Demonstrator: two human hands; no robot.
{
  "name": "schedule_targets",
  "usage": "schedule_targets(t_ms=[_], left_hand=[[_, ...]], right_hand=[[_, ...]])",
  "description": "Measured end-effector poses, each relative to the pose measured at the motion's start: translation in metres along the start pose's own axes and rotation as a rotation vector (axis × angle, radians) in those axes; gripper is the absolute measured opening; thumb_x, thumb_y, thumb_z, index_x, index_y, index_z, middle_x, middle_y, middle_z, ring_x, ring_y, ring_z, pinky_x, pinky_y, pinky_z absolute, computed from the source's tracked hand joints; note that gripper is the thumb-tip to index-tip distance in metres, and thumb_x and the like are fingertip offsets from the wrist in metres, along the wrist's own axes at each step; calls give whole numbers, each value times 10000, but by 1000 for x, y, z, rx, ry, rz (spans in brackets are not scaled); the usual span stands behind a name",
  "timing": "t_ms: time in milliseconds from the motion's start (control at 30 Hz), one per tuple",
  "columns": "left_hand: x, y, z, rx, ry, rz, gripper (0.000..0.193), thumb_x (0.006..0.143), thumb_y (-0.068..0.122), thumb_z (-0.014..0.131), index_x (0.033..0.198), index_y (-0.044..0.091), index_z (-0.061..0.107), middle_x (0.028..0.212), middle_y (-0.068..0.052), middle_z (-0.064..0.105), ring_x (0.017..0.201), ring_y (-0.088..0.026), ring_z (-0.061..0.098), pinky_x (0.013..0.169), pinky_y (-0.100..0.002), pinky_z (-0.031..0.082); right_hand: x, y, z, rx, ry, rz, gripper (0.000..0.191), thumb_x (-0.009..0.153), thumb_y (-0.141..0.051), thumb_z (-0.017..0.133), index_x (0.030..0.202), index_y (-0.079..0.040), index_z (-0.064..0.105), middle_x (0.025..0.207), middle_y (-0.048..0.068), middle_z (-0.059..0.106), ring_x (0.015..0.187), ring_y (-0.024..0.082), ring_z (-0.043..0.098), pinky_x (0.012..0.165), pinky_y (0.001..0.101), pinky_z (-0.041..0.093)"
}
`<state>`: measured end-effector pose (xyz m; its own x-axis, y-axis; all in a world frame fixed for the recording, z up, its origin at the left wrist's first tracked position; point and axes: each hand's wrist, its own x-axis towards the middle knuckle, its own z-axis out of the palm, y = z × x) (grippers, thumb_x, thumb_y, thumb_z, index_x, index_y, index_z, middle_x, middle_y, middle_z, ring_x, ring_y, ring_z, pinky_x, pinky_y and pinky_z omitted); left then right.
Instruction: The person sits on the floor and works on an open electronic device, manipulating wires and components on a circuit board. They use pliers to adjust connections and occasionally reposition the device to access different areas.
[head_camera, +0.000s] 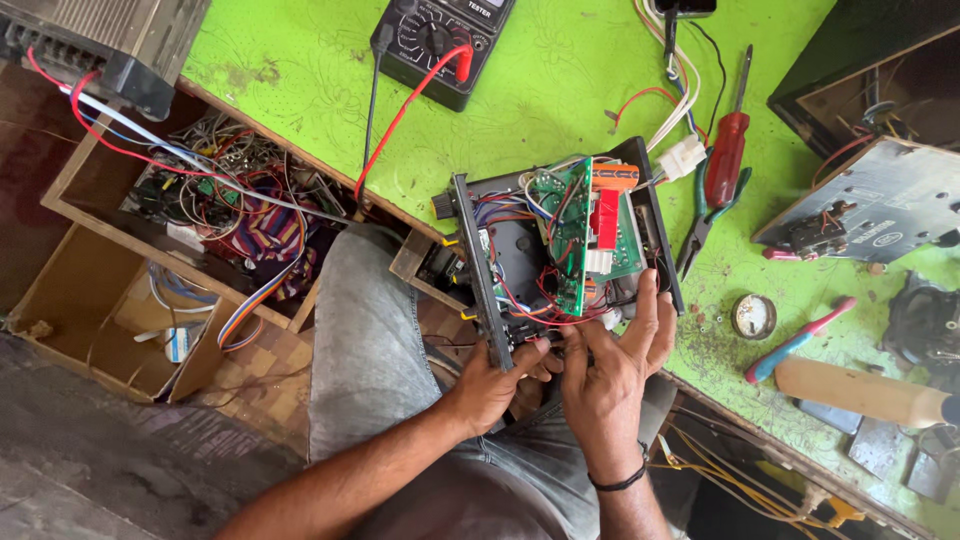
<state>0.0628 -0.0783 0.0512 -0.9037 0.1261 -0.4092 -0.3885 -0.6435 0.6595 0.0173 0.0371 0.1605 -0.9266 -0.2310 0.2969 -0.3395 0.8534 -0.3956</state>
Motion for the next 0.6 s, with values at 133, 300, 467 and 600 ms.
schedule_targets(t_ms=[133,300,467,600], left_hand=[[0,0,-3,-55,-28,11,306,1000,231,678,1191,-8,676,955,-96,753,878,-164,710,784,-333,580],[-1,2,-4,-68,-38,20,295,1000,218,669,1206,7,663,987,-78,743,897,-158,712,784,-334,585],[-1,0,-6,-82,-28,21,290,997,218,669,1201,11,663,1013,-58,735,899,-151,709,764,-335,583],[-3,-1,-5,-39,15,20,303,997,215,706,1200,-5,660,992,-65,723,854,-151,680,769,-332,580]], right_hand=[[0,0,1,14,-5,34,128,877,-118,765,981,-45,780,1669,242,298,1522,492,239,1249,565,214],[-5,-2,3,-23,23,-6,158,855,-134,798,997,-67,786,1655,240,301,1521,505,213,1252,567,216],[-8,-7,0,-34,31,-14,180,853,-135,798,1030,-104,813,1664,231,304,1538,501,203,1259,564,210],[-6,-13,-2,-74,12,59,192,809,-171,828,992,-112,822,1658,217,316,1527,495,208,1242,561,208]])
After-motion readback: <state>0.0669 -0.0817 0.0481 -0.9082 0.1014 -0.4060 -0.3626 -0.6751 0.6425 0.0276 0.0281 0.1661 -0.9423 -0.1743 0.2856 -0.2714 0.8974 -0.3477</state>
